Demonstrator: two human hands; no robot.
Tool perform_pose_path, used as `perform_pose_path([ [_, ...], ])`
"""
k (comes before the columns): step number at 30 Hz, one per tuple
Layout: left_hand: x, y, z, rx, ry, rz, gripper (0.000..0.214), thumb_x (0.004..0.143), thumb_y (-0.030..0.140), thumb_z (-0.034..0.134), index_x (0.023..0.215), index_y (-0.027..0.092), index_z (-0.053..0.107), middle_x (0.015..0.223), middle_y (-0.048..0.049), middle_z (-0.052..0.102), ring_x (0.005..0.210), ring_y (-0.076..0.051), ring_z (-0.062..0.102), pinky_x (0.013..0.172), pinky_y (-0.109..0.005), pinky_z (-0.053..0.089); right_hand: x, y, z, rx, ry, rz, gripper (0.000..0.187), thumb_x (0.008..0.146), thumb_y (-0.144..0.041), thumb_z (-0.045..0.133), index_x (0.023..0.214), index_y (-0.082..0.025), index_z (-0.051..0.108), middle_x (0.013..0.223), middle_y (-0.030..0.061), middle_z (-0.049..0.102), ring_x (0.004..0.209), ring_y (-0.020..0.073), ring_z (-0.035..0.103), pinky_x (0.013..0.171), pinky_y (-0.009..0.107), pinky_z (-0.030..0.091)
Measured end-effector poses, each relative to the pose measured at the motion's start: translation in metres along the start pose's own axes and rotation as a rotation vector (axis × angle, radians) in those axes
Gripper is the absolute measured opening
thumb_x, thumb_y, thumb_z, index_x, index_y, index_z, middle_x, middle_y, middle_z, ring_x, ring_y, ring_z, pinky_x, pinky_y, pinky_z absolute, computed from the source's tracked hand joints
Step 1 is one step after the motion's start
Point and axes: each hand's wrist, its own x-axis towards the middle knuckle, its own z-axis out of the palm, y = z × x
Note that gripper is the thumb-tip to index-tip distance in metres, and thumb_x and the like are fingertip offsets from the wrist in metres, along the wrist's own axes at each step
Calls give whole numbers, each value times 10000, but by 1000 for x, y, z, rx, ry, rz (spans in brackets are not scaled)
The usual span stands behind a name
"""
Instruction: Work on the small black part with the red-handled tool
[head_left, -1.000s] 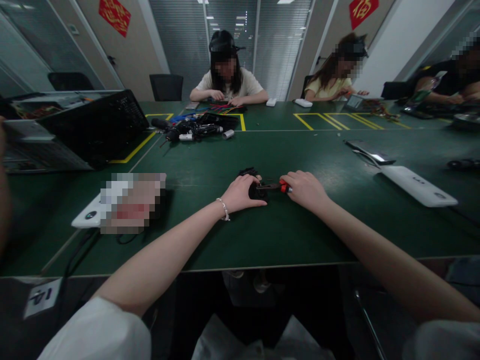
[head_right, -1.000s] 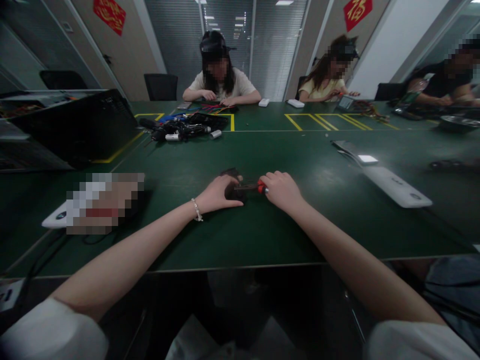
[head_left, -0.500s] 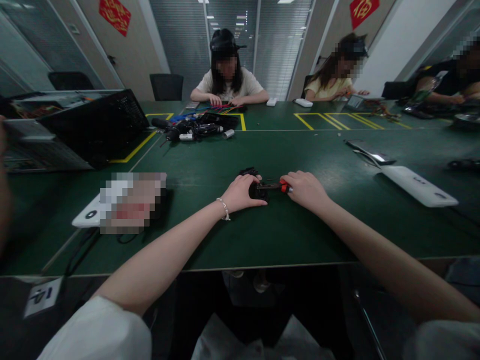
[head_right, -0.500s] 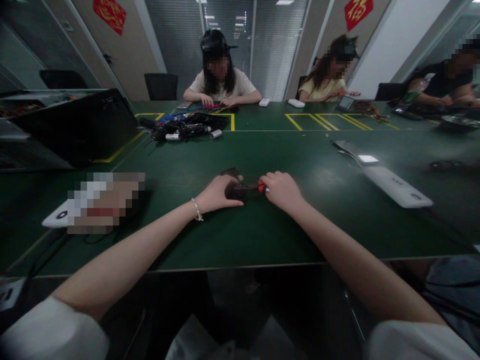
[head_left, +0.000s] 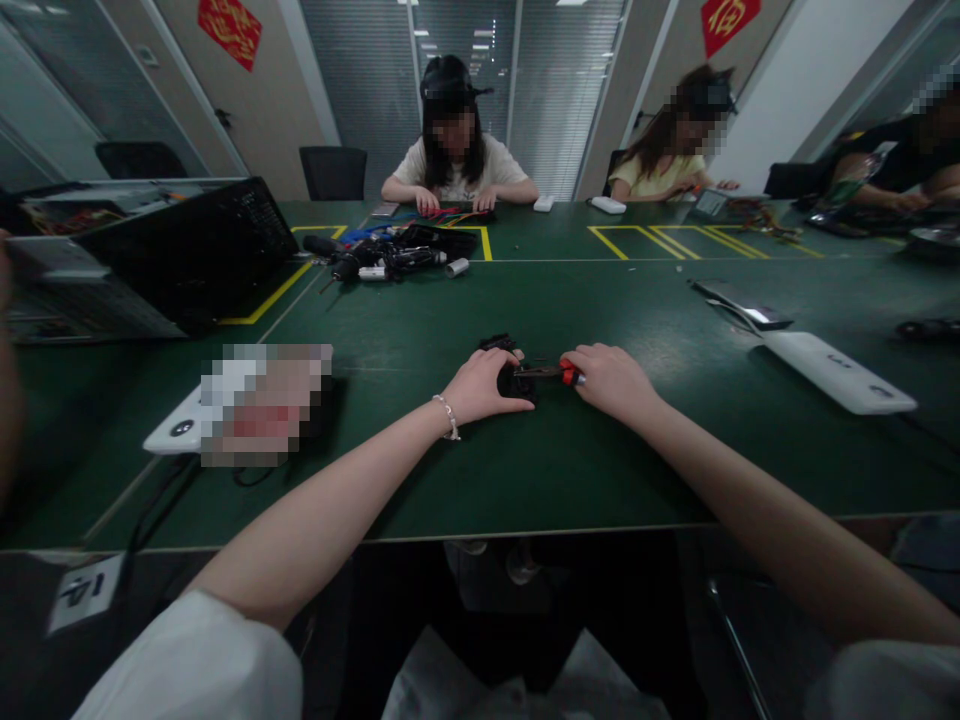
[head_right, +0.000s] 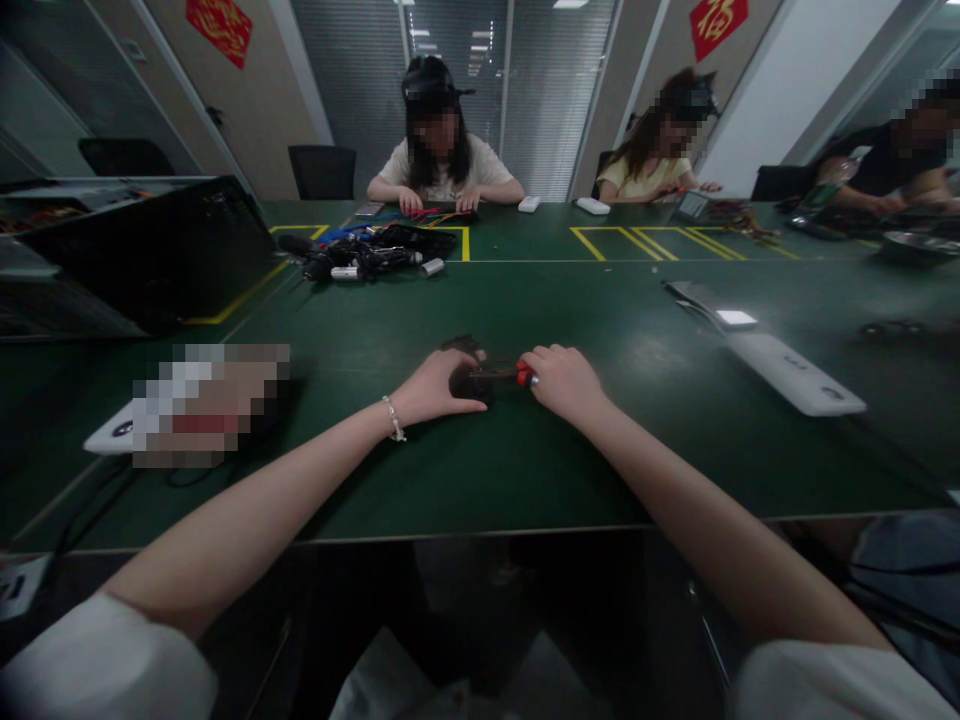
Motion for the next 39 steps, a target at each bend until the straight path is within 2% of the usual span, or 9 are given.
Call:
perform_pose_path([
  [5, 0, 1, -1, 8, -8, -6, 558, 655, 538, 720, 1053, 182, 556, 1186, -89, 575, 1094, -295, 519, 934, -430, 411, -1, -1, -5, -62, 40, -27, 296, 785, -157, 477, 1044, -127, 618, 952, 118, 643, 827, 229, 525, 700, 330, 353],
  [9, 0, 0, 0, 10, 6, -1, 567, 648, 539, 726, 1052, 181, 554, 1178, -92, 581, 1086, -294, 524, 931, -425, 411, -1, -1, -5, -90, 44, -33, 292, 783, -151, 471, 1035, -141, 619, 950, 114, 643, 842, 231, 525, 703, 328, 342],
  [18, 0, -2, 2, 14, 15, 15, 582, 649, 544, 725, 1064, 170, 560, 1174, -96, 586, 1091, -289, 524, 961, -427, 394, 0, 0, 0, -20, 4, 3, 290, 763, -151, 488, 1016, -151, 629, 920, 88, 649, 800, 210, 541, 679, 316, 357],
  [28, 0, 0, 1, 8, 9, 1, 572, 648, 551, 720, 1055, 183, 557, 1177, -92, 584, 1095, -295, 518, 945, -440, 409, -2, 0, -4, -85, 89, -54, 314, 782, -145, 457, 1047, -158, 624, 960, 121, 647, 839, 234, 526, 696, 337, 339],
  [39, 0, 0, 1, 2, 8, 16, 587, 654, 546, 719, 1073, 169, 556, 1203, -103, 574, 1107, -291, 518, 972, -434, 389, 0, 0, 0, -16, -30, 12, 303, 755, -168, 498, 1028, -148, 630, 927, 88, 655, 803, 211, 558, 678, 317, 372],
])
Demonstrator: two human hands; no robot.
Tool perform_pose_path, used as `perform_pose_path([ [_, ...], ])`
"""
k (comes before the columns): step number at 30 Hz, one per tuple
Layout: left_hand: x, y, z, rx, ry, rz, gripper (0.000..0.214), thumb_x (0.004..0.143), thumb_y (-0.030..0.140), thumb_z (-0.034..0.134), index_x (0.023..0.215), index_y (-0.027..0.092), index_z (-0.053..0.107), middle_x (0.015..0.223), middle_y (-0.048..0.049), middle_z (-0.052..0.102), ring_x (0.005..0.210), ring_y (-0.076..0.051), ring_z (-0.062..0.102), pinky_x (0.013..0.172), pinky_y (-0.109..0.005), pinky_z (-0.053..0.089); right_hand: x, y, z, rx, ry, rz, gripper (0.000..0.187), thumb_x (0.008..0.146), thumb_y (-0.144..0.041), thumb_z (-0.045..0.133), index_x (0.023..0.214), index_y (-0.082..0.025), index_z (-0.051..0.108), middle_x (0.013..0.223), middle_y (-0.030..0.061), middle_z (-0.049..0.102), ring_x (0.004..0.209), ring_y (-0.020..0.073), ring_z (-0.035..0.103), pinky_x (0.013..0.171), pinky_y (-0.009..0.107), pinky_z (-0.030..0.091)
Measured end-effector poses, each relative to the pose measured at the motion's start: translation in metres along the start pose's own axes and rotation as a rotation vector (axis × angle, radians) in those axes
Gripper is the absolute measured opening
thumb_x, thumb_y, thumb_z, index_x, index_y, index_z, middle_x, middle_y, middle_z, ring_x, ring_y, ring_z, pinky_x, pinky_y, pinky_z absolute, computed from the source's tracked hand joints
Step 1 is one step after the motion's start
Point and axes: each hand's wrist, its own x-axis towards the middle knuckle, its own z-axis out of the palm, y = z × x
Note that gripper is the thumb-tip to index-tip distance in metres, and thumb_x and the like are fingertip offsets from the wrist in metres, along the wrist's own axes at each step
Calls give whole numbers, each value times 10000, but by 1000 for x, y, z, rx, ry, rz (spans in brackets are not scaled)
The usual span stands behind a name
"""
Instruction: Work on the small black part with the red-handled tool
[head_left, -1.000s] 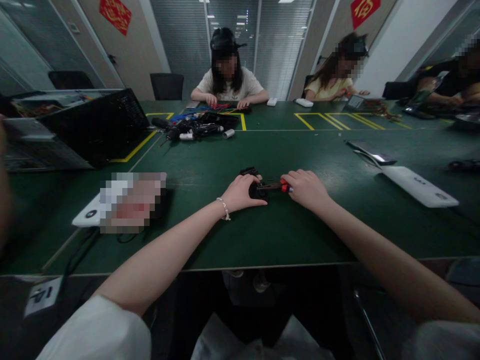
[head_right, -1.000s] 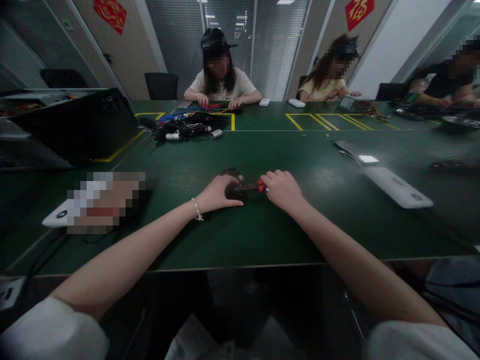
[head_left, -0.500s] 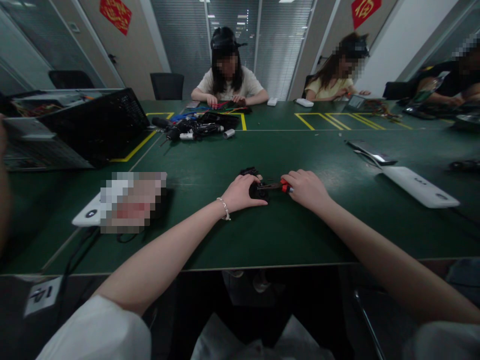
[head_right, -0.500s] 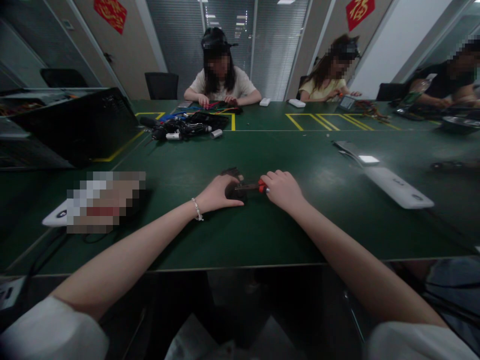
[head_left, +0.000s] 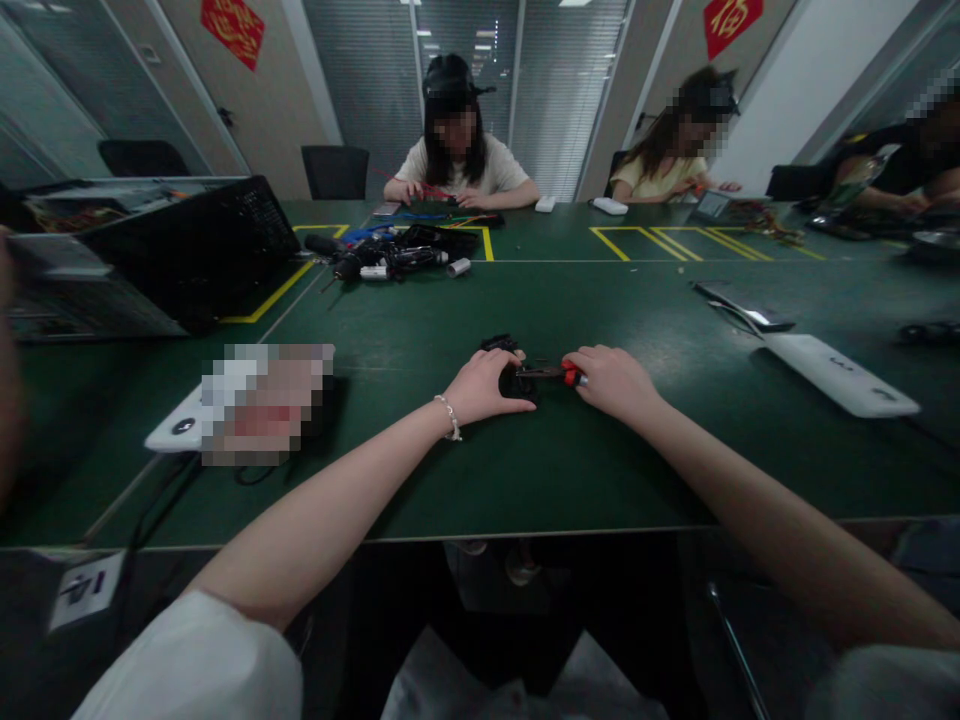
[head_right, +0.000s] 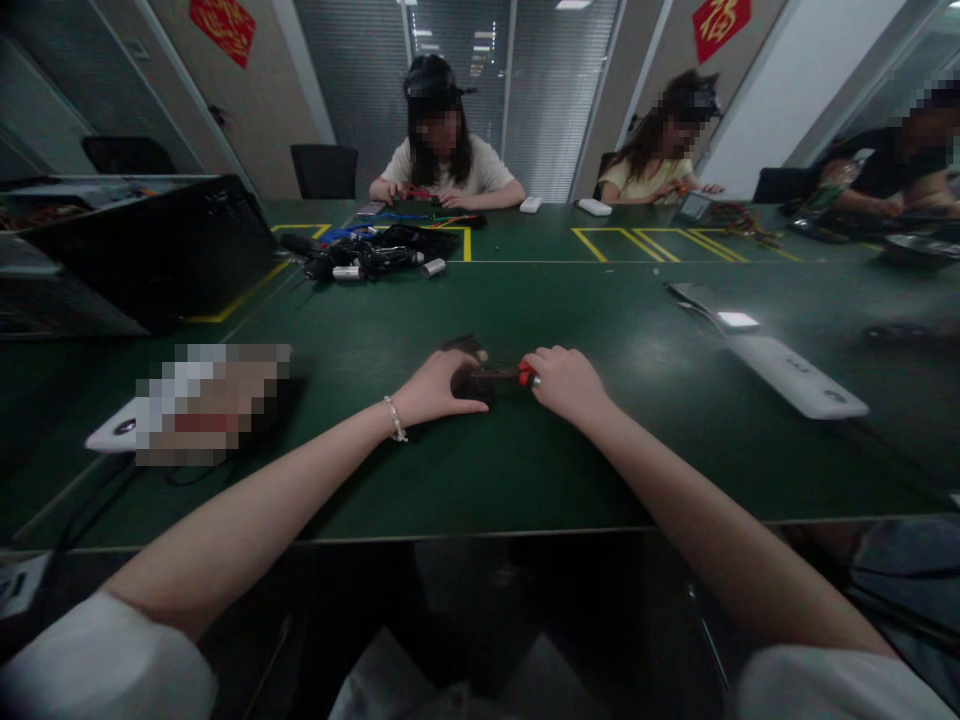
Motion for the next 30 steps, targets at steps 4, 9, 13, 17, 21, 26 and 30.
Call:
perform_pose_path([
  [4, 0, 0, 1, 7, 12, 11, 563, 652, 532, 727, 1057, 181, 556, 1198, -95, 578, 1103, -286, 523, 974, -432, 386, 0, 1, 0, -5, 9, -5, 294, 750, -168, 508, 1017, -158, 629, 921, 87, 655, 795, 214, 554, 665, 316, 365],
  [9, 1, -1, 2, 10, 9, -4, 569, 648, 539, 726, 1058, 184, 555, 1176, -93, 586, 1096, -294, 525, 960, -437, 394, -1, 1, 0, -56, 85, -45, 301, 768, -155, 490, 1039, -142, 620, 947, 110, 647, 828, 232, 535, 693, 328, 350],
  [13, 1, -1, 2, 14, 8, -4, 581, 648, 543, 724, 1068, 178, 555, 1187, -95, 582, 1093, -295, 524, 956, -437, 398, -2, 1, -1, -91, 116, -70, 304, 780, -141, 469, 1045, -134, 618, 950, 122, 643, 843, 239, 526, 704, 335, 340],
  [17, 0, -1, 1, 13, 1, -6, 589, 655, 550, 716, 1075, 170, 556, 1194, -98, 581, 1098, -293, 519, 958, -438, 400, -2, 0, -3, -81, 103, -60, 310, 776, -149, 475, 1051, -136, 618, 961, 122, 642, 850, 239, 532, 706, 338, 349],
  [21, 0, 0, 0, 9, -2, -14, 584, 655, 554, 713, 1075, 180, 555, 1202, -91, 577, 1101, -294, 519, 954, -441, 404, -1, -1, -2, -40, 60, -25, 313, 773, -179, 487, 1054, -148, 621, 961, 104, 645, 845, 228, 546, 708, 332, 365],
  [26, 0, 2, -1, 7, -4, -19, 585, 652, 538, 726, 1073, 170, 556, 1211, -97, 573, 1113, -295, 513, 963, -435, 401, 0, 0, 0, -1, 14, 0, 318, 761, -183, 498, 1051, -153, 625, 937, 89, 653, 822, 215, 555, 694, 322, 372],
  [30, 0, 1, 0, 19, -1, -10, 571, 656, 526, 729, 1069, 173, 554, 1197, -95, 580, 1105, -290, 522, 966, -428, 397, 0, 0, 0, -14, 24, -5, 307, 765, -179, 498, 1041, -146, 628, 937, 92, 652, 814, 218, 547, 693, 320, 360],
])
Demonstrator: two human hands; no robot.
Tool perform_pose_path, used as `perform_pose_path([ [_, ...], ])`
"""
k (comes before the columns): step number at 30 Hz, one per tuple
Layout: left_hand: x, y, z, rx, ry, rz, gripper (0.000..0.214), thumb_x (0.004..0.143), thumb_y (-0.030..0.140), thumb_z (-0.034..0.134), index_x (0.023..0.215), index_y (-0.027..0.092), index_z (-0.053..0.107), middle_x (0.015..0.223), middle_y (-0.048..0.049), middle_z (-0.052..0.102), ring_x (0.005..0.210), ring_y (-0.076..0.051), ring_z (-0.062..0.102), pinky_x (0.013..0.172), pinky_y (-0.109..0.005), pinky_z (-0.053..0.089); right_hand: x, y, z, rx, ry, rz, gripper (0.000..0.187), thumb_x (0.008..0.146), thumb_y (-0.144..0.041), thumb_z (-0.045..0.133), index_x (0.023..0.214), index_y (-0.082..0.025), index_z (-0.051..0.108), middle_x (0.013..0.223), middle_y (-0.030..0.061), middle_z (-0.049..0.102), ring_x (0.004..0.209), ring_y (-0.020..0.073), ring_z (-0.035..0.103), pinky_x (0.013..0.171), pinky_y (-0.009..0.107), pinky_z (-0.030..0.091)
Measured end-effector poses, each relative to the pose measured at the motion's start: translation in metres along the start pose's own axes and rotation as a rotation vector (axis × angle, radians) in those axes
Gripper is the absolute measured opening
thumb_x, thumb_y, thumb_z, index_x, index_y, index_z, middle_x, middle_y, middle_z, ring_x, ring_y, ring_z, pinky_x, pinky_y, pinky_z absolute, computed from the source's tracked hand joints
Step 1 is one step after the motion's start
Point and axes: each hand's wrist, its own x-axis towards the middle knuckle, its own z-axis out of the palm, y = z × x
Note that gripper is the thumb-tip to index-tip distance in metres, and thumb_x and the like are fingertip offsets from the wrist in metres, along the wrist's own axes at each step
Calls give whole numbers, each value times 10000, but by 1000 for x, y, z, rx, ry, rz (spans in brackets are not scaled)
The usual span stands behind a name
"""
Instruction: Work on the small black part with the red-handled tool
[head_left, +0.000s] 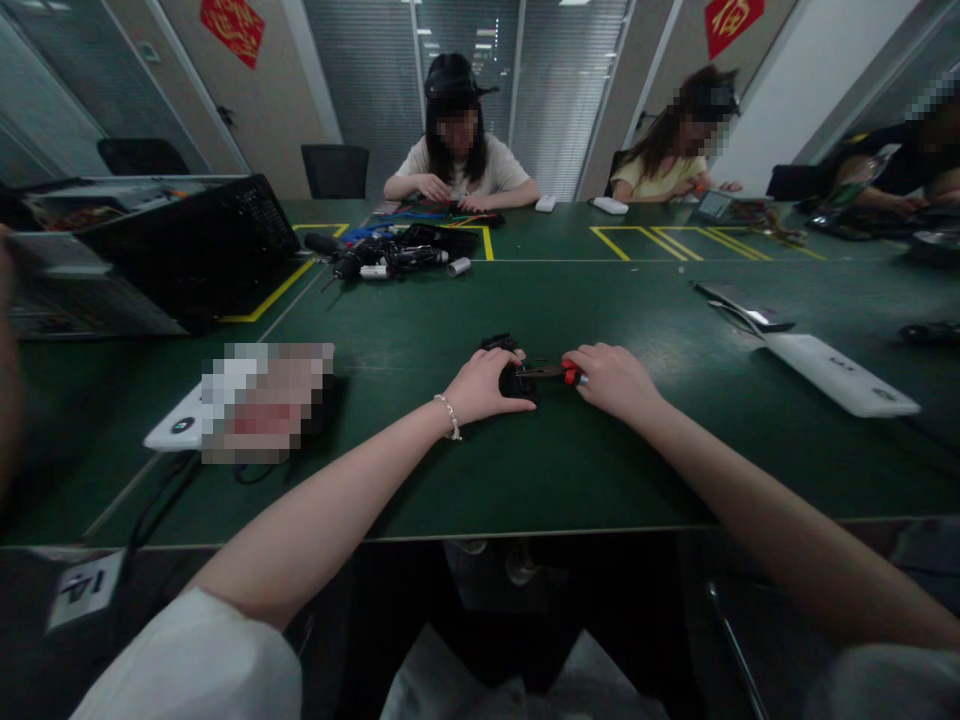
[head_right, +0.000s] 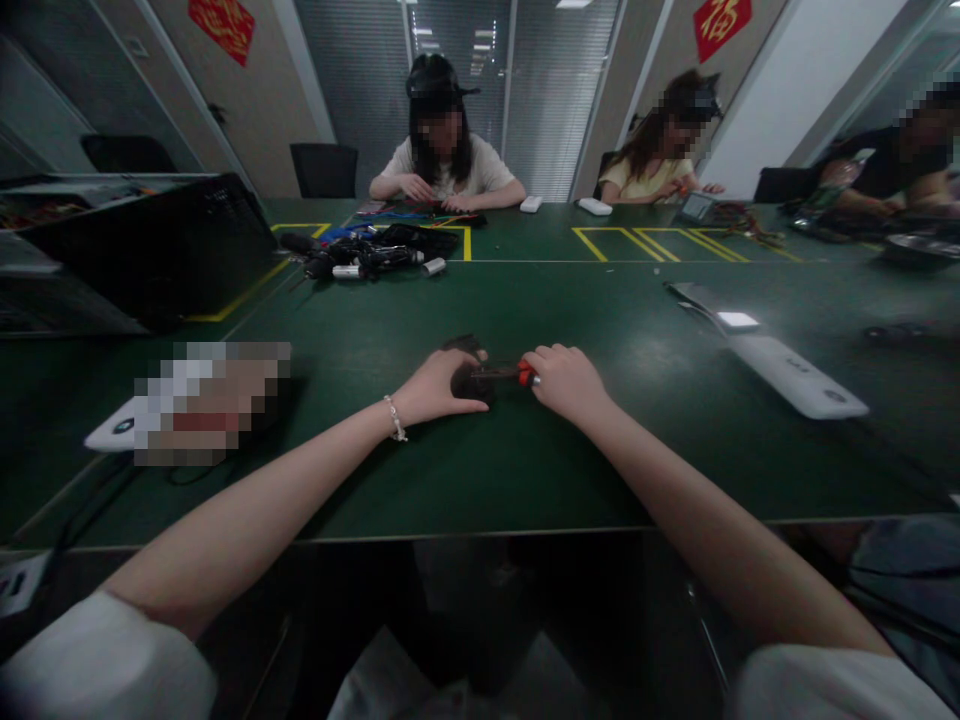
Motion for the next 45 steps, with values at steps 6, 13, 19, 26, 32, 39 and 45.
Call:
perform_pose_path([
  [6, 0, -1, 2, 9, 12, 14, 581, 653, 525, 732, 1072, 163, 554, 1201, -106, 580, 1107, -292, 521, 970, -428, 391, -2, 0, -2, -76, 98, -62, 307, 770, -149, 484, 1045, -135, 620, 955, 115, 641, 854, 240, 520, 715, 330, 337],
  [13, 1, -1, 2, -2, 8, 7, 580, 654, 534, 725, 1067, 163, 559, 1202, -105, 579, 1109, -291, 518, 968, -431, 393, -1, 1, 0, -39, 82, -46, 314, 767, -153, 490, 1054, -132, 618, 959, 113, 643, 843, 231, 528, 713, 326, 350],
  [19, 0, 0, 0, 1, -2, -2, 573, 660, 534, 719, 1070, 166, 561, 1201, -102, 578, 1108, -293, 518, 962, -436, 399, 0, 1, 3, 33, -1, 1, 315, 748, -164, 505, 1040, -148, 623, 937, 85, 650, 812, 212, 552, 695, 319, 379],
  [26, 0, -1, 1, 2, 4, 2, 587, 653, 538, 727, 1073, 165, 557, 1215, -100, 571, 1112, -291, 516, 968, -434, 398, 0, -1, 0, 40, -25, 19, 313, 758, -167, 493, 1041, -160, 624, 922, 82, 655, 802, 211, 558, 677, 316, 379],
  [32, 1, -3, 3, 16, 19, 16, 587, 648, 534, 732, 1069, 163, 560, 1178, -101, 586, 1092, -287, 528, 968, -421, 398, 0, 0, -3, -24, 26, -28, 317, 769, -154, 492, 1055, -127, 623, 949, 110, 646, 835, 232, 535, 702, 328, 361],
  [39, 1, -1, 1, 9, 3, -2, 581, 657, 543, 717, 1074, 169, 561, 1196, -99, 581, 1106, -295, 519, 957, -436, 404, -2, -1, -7, -71, 64, -51, 316, 793, -138, 469, 1071, -117, 617, 973, 122, 640, 861, 243, 523, 723, 338, 347],
  [45, 0, 0, 0, 8, 3, 5, 575, 658, 534, 721, 1070, 163, 565, 1214, -101, 576, 1107, -286, 521, 975, -428, 393, -1, -1, -4, -17, 26, -19, 291, 769, -164, 503, 1031, -134, 626, 959, 104, 645, 840, 228, 537, 715, 327, 363],
])
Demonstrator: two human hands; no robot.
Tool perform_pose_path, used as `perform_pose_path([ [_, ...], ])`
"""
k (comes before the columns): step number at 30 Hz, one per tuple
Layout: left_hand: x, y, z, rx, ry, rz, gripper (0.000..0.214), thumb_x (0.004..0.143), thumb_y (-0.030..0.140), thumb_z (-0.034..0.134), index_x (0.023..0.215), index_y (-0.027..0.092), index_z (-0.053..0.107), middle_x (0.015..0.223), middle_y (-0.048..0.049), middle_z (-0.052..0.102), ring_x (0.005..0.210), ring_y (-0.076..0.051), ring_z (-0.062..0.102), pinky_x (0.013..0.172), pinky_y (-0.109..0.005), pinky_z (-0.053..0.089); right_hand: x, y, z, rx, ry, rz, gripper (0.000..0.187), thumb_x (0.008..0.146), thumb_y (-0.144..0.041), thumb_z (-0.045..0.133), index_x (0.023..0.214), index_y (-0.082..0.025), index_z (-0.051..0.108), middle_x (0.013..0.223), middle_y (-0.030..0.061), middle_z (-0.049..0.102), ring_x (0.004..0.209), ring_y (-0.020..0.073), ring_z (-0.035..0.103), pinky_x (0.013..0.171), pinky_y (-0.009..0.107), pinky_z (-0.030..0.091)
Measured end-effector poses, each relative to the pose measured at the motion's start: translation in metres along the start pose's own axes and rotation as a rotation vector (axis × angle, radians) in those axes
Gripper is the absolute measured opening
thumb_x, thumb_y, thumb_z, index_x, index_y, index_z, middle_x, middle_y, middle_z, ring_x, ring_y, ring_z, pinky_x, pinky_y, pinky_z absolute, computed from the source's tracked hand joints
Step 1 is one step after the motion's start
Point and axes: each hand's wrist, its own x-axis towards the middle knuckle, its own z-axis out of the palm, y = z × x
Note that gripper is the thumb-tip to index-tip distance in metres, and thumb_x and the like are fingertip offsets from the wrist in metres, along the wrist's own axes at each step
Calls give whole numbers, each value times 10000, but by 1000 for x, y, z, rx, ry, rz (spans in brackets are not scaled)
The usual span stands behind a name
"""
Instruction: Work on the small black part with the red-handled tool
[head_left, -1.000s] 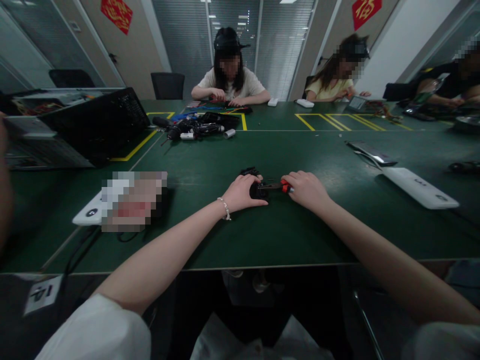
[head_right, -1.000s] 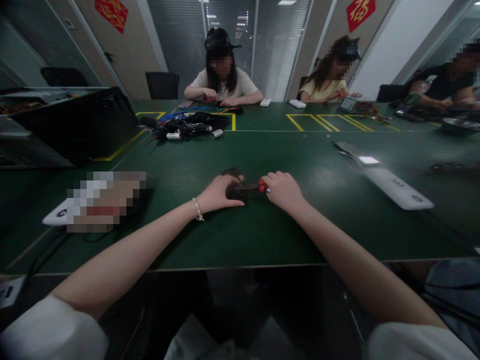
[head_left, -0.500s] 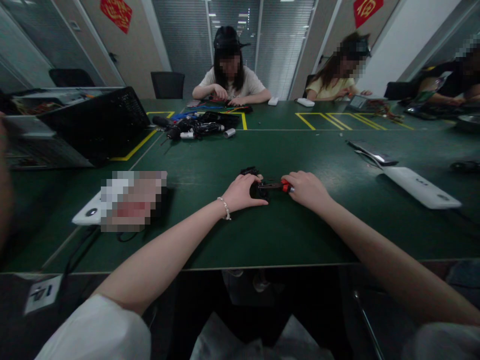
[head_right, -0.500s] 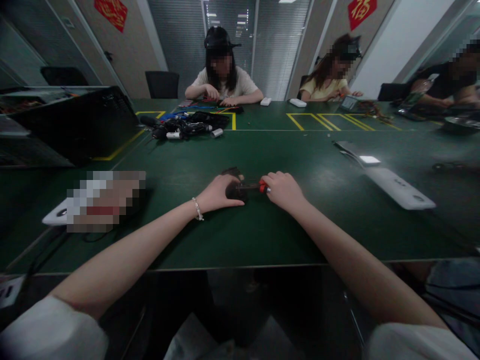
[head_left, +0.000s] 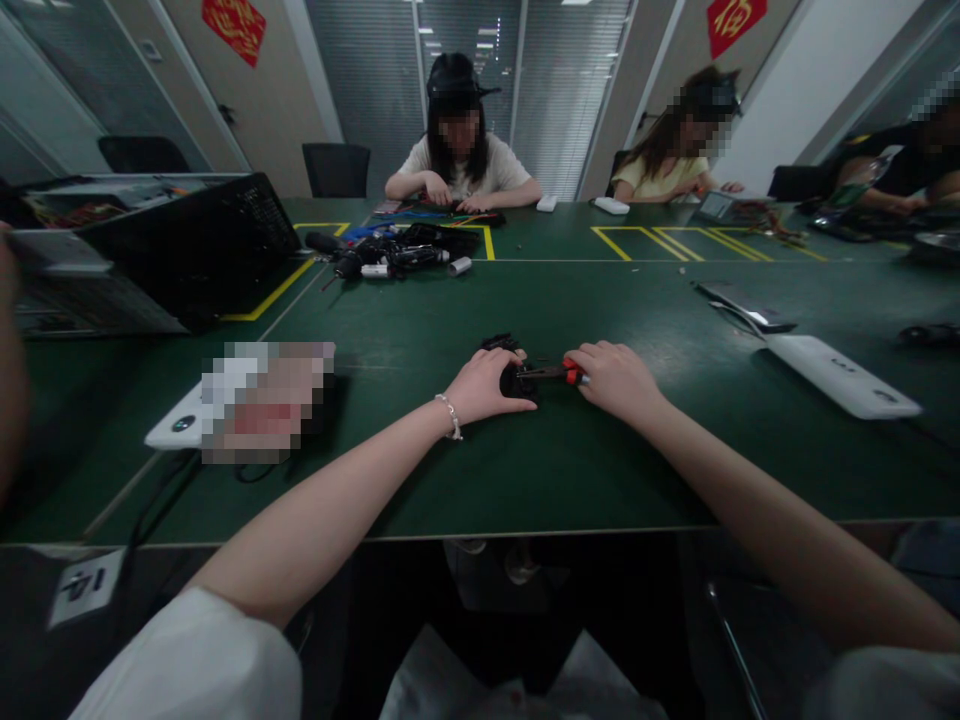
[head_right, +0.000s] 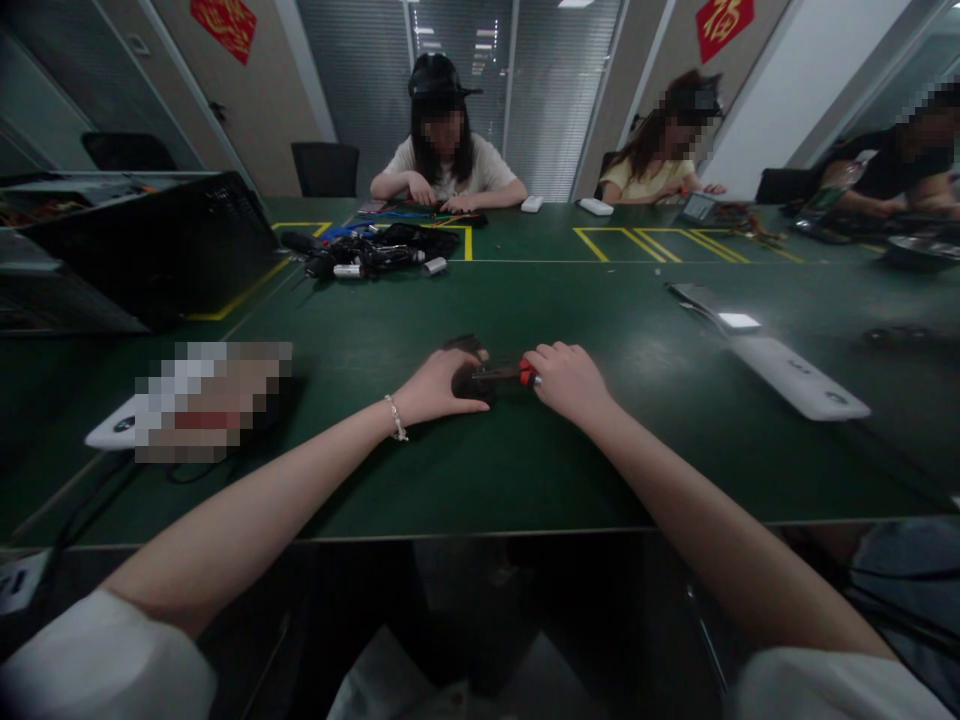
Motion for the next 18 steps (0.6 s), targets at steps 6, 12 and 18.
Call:
perform_pose_path([
  [6, 0, 1, -1, -13, -8, -8, 569, 660, 531, 719, 1069, 168, 566, 1216, -96, 575, 1117, -292, 516, 965, -437, 399, 0, 0, 2, 23, -14, 8, 291, 764, -174, 498, 1026, -157, 625, 943, 89, 654, 827, 221, 551, 710, 327, 368],
  [12, -1, 1, -1, -12, -4, -13, 563, 660, 526, 723, 1071, 177, 563, 1224, -92, 570, 1122, -293, 513, 962, -434, 400, 0, -1, -2, -19, 12, -15, 293, 773, -172, 496, 1031, -131, 629, 947, 109, 652, 832, 234, 545, 730, 338, 362],
  [18, 0, 0, 0, 3, 9, 1, 581, 655, 525, 729, 1080, 169, 555, 1202, -102, 577, 1108, -293, 519, 957, -427, 399, -1, -1, -3, -62, 21, -24, 288, 784, -182, 490, 1033, -133, 625, 965, 113, 646, 844, 236, 534, 720, 333, 359],
])
